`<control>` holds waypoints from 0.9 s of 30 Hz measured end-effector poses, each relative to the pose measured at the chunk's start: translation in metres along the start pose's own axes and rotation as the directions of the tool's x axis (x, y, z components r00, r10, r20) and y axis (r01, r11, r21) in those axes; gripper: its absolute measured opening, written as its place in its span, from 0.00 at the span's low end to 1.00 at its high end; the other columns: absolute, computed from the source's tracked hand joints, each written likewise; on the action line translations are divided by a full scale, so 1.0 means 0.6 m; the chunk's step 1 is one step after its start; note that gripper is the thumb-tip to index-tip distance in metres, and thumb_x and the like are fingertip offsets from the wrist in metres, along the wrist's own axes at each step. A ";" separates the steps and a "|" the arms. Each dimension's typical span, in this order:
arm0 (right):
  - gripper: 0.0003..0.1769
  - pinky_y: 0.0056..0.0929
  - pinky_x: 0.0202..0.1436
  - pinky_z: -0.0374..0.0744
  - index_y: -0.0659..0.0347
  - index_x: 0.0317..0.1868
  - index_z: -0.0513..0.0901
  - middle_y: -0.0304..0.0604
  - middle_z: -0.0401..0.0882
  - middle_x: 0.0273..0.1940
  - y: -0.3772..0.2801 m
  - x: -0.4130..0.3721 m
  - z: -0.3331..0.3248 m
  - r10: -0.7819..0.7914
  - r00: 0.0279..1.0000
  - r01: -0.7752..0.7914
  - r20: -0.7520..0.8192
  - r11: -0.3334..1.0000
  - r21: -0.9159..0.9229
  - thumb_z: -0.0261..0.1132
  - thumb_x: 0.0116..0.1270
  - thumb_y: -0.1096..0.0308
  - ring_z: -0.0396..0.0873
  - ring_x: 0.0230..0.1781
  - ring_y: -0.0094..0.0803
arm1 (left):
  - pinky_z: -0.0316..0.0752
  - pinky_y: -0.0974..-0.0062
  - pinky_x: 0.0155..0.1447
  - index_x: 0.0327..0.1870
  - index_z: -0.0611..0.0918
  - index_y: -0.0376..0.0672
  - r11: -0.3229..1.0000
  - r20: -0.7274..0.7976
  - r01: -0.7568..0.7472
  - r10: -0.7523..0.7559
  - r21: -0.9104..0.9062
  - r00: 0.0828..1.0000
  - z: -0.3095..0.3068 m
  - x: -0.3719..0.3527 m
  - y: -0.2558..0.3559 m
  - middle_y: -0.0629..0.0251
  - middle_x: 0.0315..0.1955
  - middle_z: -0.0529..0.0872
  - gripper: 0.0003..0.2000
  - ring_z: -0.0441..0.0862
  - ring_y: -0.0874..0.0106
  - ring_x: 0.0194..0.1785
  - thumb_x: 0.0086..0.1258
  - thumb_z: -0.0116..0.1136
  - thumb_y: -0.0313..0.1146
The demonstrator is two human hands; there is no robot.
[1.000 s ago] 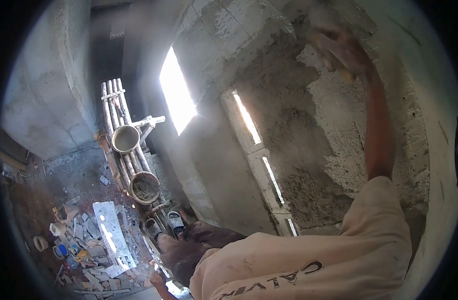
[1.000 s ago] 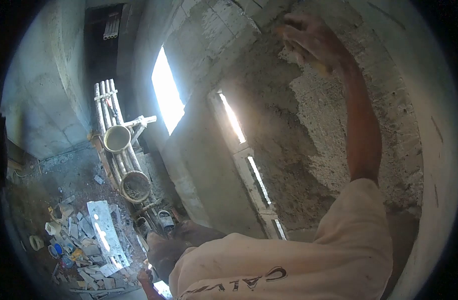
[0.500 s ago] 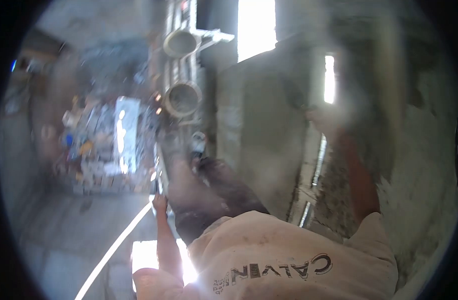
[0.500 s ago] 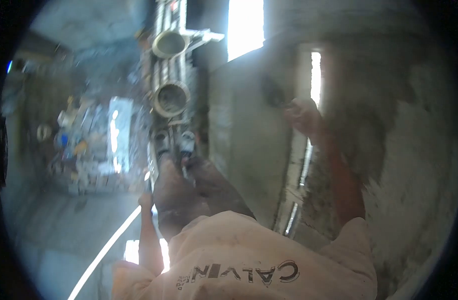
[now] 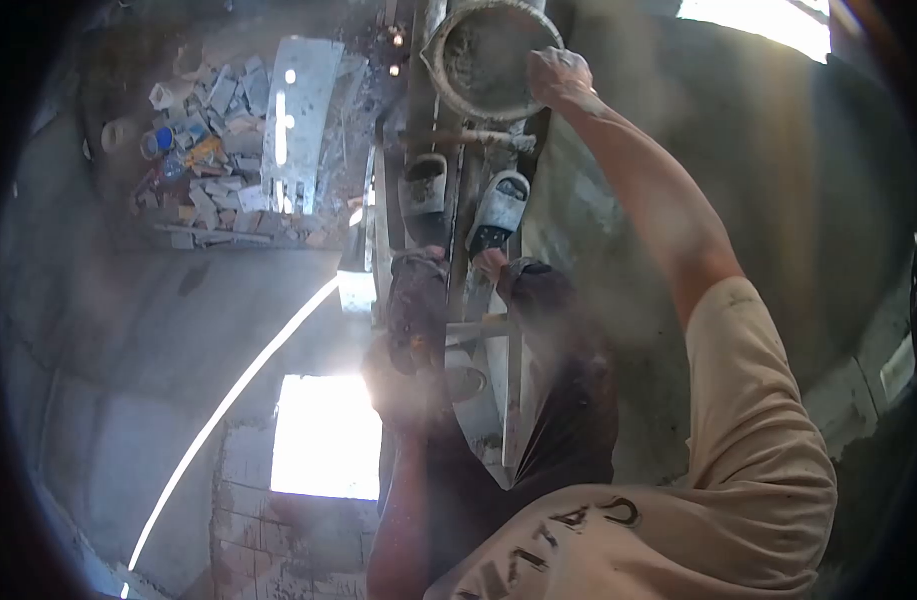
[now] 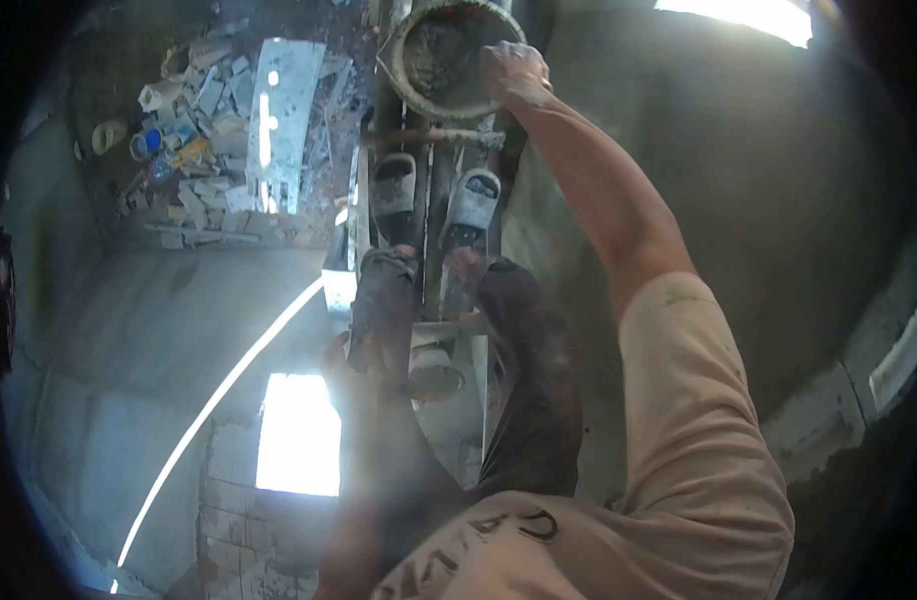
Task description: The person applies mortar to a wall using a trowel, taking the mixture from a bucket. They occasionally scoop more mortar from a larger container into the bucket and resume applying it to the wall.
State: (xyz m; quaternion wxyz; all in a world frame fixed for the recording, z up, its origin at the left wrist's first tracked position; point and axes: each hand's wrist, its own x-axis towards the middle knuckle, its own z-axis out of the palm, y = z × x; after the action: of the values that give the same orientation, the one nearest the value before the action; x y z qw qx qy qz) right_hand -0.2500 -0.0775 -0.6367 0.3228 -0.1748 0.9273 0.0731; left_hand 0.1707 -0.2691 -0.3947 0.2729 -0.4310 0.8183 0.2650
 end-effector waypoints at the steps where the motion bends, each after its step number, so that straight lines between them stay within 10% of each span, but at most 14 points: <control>1: 0.12 0.44 0.48 0.89 0.57 0.44 0.94 0.54 0.92 0.44 -0.020 0.004 0.020 -0.011 0.999 0.011 0.033 1.000 0.001 0.66 0.66 0.68 0.91 0.48 0.52 | 0.76 0.53 0.68 0.62 0.83 0.39 0.995 0.003 0.094 -0.094 0.033 0.996 -0.027 0.005 0.051 0.48 0.59 0.84 0.29 0.80 0.49 0.65 0.69 0.68 0.53; 11: 0.15 0.48 0.52 0.88 0.58 0.43 0.93 0.56 0.91 0.46 0.038 -0.018 0.031 0.151 0.962 -0.203 0.229 0.954 0.222 0.67 0.65 0.60 0.91 0.49 0.51 | 0.77 0.52 0.65 0.56 0.85 0.36 0.999 -0.015 0.033 -0.033 0.020 0.999 -0.031 0.008 0.092 0.47 0.54 0.86 0.23 0.83 0.48 0.60 0.69 0.71 0.46; 15: 0.23 0.47 0.51 0.88 0.66 0.48 0.90 0.58 0.91 0.48 -0.040 0.042 0.118 0.033 0.975 -0.129 0.221 0.891 0.435 0.68 0.63 0.53 0.89 0.50 0.56 | 0.77 0.52 0.64 0.54 0.85 0.34 0.999 -0.056 0.004 -0.002 0.035 0.998 -0.025 0.010 0.090 0.46 0.53 0.86 0.23 0.82 0.48 0.60 0.68 0.71 0.45; 19: 0.26 0.50 0.57 0.85 0.72 0.50 0.87 0.63 0.89 0.43 -0.031 -0.022 0.187 0.110 0.985 -0.013 -0.134 0.817 0.576 0.65 0.67 0.54 0.88 0.48 0.59 | 0.77 0.52 0.65 0.54 0.85 0.34 0.997 -0.044 0.049 -0.047 0.058 0.998 -0.020 0.010 0.080 0.47 0.53 0.86 0.23 0.82 0.48 0.60 0.69 0.70 0.47; 27: 0.21 0.50 0.55 0.83 0.66 0.46 0.87 0.60 0.88 0.43 -0.005 -0.149 0.111 0.311 0.950 -0.175 -0.010 0.560 0.810 0.65 0.68 0.54 0.86 0.46 0.57 | 0.78 0.52 0.62 0.50 0.86 0.35 0.991 -0.105 -0.026 0.040 0.133 0.994 -0.024 -0.005 0.095 0.47 0.49 0.88 0.22 0.83 0.47 0.57 0.70 0.68 0.48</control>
State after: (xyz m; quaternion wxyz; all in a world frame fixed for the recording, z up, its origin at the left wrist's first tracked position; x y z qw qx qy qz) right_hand -0.1451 -0.0391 -0.6330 0.2820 0.1132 0.8974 -0.3199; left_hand 0.1208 -0.2493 -0.3711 0.2518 -0.4123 0.8543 0.1916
